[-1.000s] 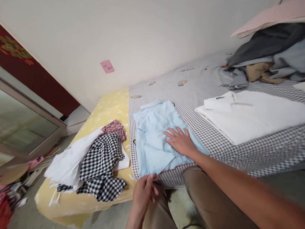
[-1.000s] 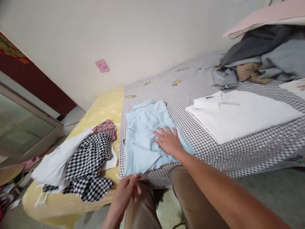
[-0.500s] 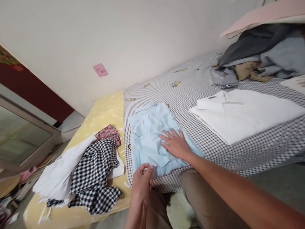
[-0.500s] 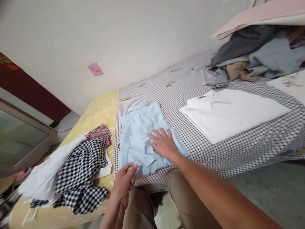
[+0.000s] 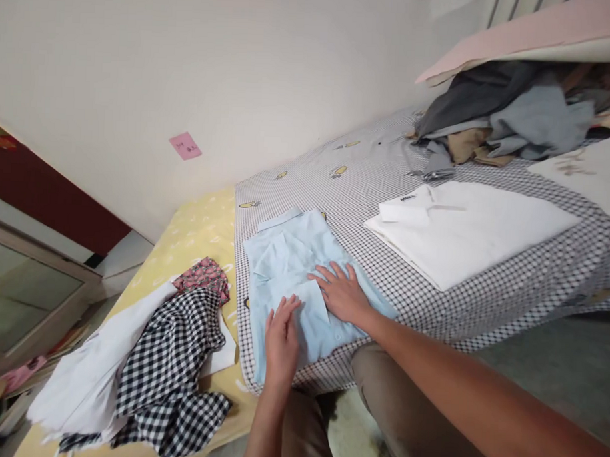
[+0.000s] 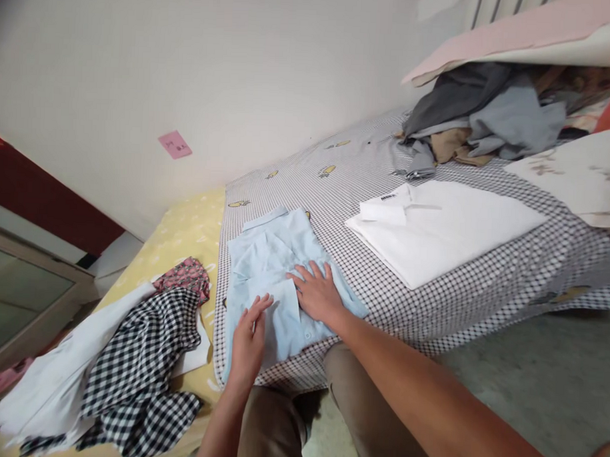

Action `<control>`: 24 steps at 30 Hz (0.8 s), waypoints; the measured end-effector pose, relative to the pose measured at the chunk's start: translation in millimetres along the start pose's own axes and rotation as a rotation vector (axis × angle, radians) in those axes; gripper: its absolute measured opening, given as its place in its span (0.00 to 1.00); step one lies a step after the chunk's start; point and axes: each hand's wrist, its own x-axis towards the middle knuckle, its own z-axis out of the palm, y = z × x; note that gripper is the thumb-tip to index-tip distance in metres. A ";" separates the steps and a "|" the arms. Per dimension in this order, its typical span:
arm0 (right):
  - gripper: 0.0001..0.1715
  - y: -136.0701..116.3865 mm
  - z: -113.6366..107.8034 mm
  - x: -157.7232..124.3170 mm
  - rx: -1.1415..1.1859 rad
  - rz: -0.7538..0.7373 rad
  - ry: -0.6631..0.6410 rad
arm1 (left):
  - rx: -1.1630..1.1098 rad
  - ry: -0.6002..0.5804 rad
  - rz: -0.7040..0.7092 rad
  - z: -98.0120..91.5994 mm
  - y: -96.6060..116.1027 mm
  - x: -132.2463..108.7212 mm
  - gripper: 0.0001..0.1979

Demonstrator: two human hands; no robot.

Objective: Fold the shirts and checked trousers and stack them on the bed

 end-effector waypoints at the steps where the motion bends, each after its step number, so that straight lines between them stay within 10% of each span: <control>1: 0.27 0.7 1.0 0.2 0.021 -0.001 0.014 | 0.129 -0.005 0.045 1.3 0.9 1.0 0.21; 11: 0.21 29.0 3.3 0.8 0.736 0.087 0.319 | 0.795 -0.224 -0.025 33.4 8.0 19.1 0.25; 24: 0.21 26.5 -7.0 -7.8 0.902 0.299 0.434 | 0.792 -0.156 -0.001 46.9 -20.5 20.7 0.26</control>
